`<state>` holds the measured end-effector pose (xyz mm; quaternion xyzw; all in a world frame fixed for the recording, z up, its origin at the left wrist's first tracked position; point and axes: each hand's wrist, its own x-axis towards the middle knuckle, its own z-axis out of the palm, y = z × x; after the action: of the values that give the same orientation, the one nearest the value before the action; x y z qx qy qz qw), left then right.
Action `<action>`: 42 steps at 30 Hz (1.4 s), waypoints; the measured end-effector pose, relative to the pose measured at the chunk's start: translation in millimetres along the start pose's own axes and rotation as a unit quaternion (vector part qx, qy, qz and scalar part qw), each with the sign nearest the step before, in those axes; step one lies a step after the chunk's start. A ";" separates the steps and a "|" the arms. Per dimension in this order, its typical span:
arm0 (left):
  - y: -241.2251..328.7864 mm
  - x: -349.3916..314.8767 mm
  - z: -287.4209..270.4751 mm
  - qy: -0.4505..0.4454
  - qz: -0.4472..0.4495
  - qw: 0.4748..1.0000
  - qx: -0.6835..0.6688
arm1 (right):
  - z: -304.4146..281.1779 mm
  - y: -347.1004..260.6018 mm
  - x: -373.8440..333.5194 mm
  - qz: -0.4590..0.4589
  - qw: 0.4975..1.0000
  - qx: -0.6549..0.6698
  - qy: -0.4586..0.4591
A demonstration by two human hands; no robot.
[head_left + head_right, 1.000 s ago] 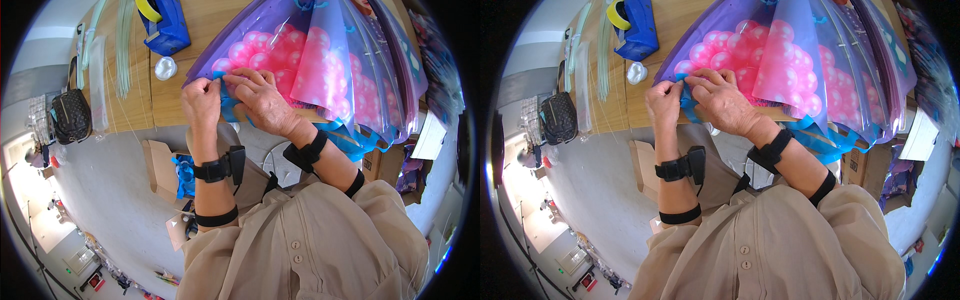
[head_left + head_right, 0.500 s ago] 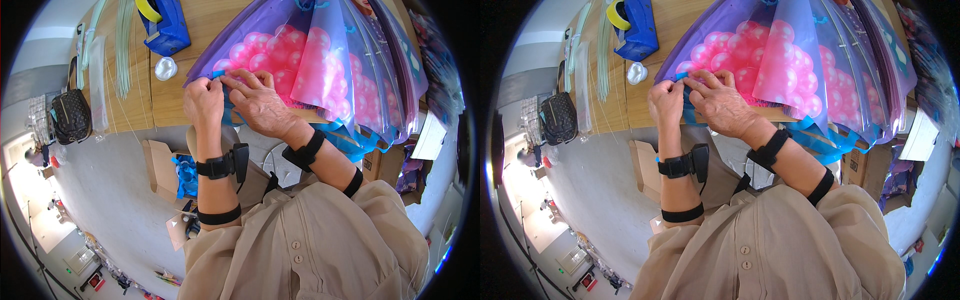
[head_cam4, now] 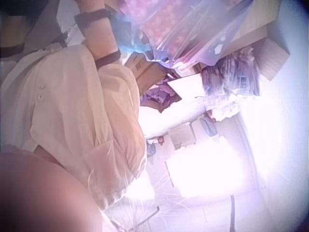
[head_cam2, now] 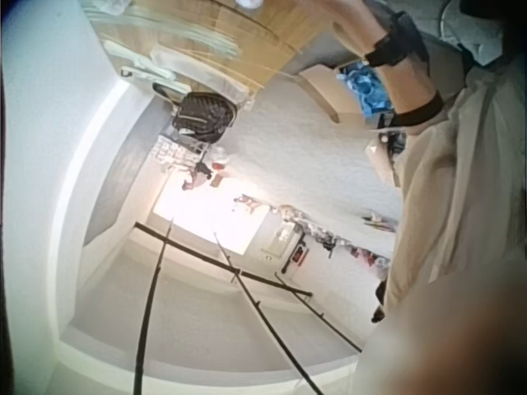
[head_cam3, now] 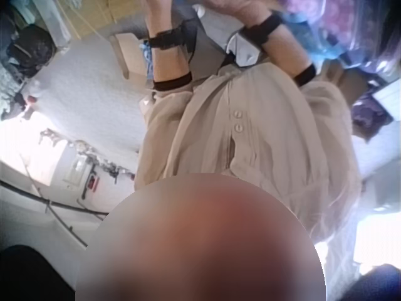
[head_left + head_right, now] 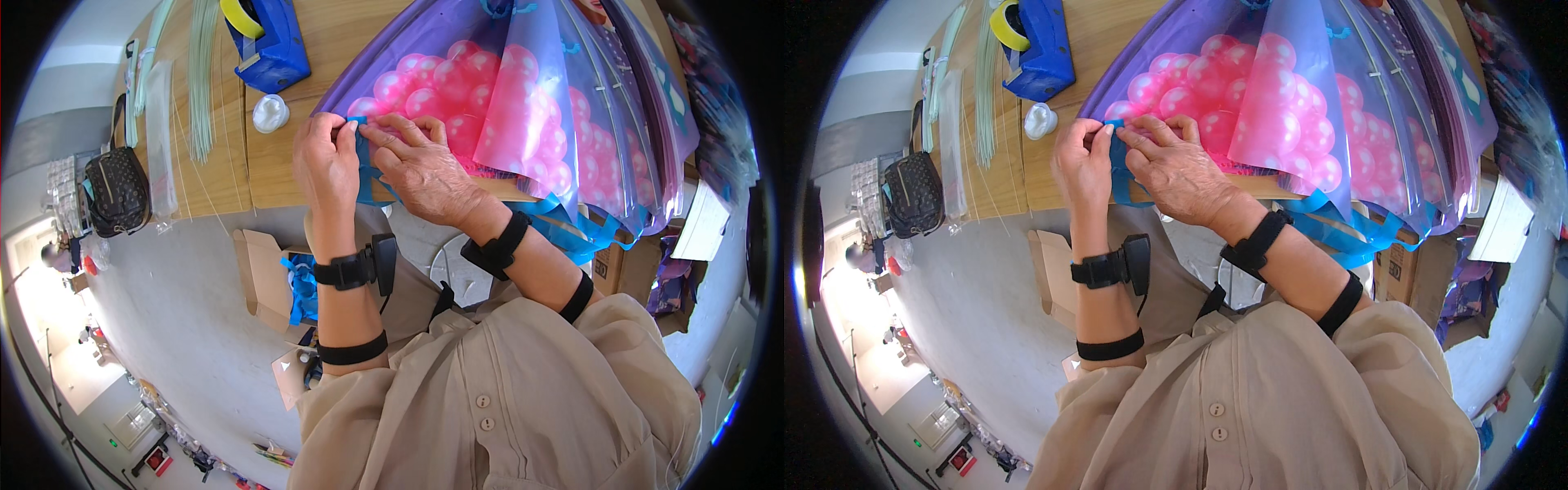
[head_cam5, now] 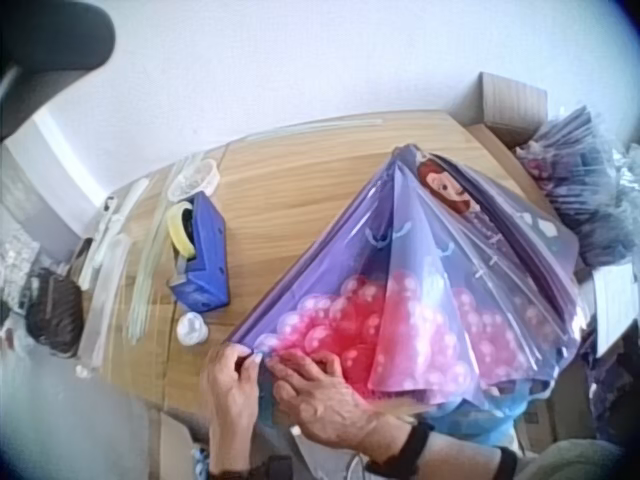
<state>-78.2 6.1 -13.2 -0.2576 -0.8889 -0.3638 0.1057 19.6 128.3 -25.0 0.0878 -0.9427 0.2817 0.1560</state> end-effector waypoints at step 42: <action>-23.2 148.4 -62.4 0.009 -0.362 0.899 -0.247 | -3.8 -2.1 0.5 0.009 1.000 -0.014 -0.015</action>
<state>-216.0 4.9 73.2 0.0671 -0.8017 -0.5869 -0.0917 20.5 128.7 -20.7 0.0813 -0.9496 0.2684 0.1401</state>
